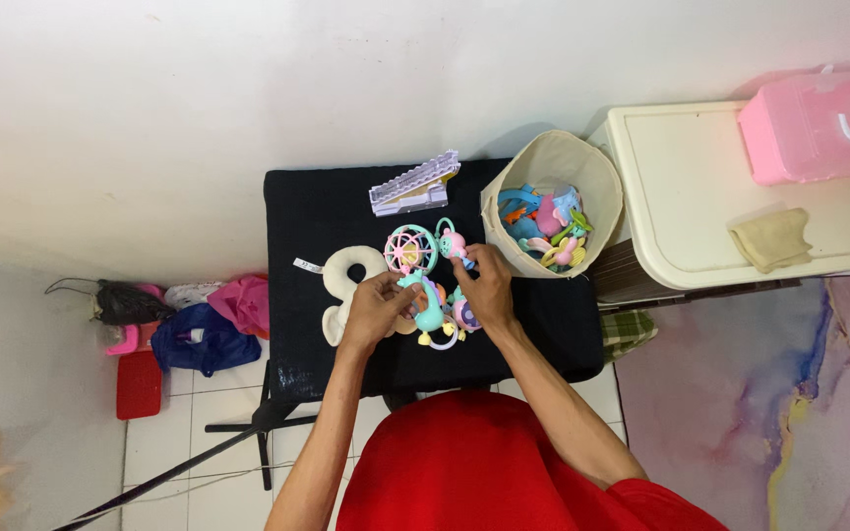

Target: The person empties a bag of baby toys onto a surface and then sorts them one by one, placing a plush ring toy, various rattles, and plastic pieces onto the table.

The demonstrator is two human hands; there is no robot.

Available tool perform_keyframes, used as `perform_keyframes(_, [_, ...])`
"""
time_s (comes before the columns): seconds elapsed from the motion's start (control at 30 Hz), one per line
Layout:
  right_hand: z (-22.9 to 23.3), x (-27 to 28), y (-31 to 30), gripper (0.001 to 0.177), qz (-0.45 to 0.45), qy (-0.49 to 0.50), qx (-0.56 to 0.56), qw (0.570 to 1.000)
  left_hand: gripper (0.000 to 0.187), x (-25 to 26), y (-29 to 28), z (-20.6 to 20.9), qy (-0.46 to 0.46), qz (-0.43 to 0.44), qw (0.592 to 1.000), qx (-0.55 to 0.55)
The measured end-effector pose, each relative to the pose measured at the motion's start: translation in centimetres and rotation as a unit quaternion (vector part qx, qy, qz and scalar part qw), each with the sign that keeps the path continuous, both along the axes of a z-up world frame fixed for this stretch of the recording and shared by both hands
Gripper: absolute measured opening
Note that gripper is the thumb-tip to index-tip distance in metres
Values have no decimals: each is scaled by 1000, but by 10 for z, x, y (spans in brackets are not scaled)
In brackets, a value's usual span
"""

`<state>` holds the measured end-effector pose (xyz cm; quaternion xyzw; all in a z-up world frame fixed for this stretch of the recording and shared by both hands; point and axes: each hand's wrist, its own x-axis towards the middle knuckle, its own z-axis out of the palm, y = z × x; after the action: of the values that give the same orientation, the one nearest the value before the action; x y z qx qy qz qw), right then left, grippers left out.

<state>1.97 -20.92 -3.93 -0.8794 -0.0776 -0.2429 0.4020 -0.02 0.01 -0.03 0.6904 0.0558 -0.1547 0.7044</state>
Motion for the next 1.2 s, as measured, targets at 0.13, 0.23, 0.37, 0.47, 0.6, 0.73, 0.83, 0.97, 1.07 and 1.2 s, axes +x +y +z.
perform_keyframes(0.13, [-3,7,0,21,13,17,14,1000,42,0,-1,1,8,1,1000,24])
perform_keyframes(0.23, [-3,8,-2,20,21,24,24,999,43,1,-2,3,13,1,999,34])
perform_keyframes(0.37, [0,6,-3,21,4,74,30,997,44,1,-3,4,5,4,1000,17])
perform_keyframes(0.47, [-1,7,-5,21,2,122,20,992,43,2,-4,4,9,8,1000,24])
perform_keyframes(0.6, [-8,11,-9,18,34,123,2,992,38,5,-8,3,0,11,997,70])
perform_keyframes(0.73, [-10,13,-12,19,46,109,-9,993,37,8,-9,6,-30,8,999,44])
perform_keyframes(0.83, [-8,16,-12,18,46,137,-18,989,37,9,-14,12,-39,4,998,49])
perform_keyframes(0.97, [-3,19,-13,20,45,176,-37,983,39,12,-20,22,-19,-11,996,86])
perform_keyframes(1.07, [0,16,-14,23,51,137,-46,988,43,15,-23,22,-46,-27,996,68])
perform_keyframes(1.2, [4,6,-20,13,68,27,-34,997,47,23,-29,23,-91,-74,992,35])
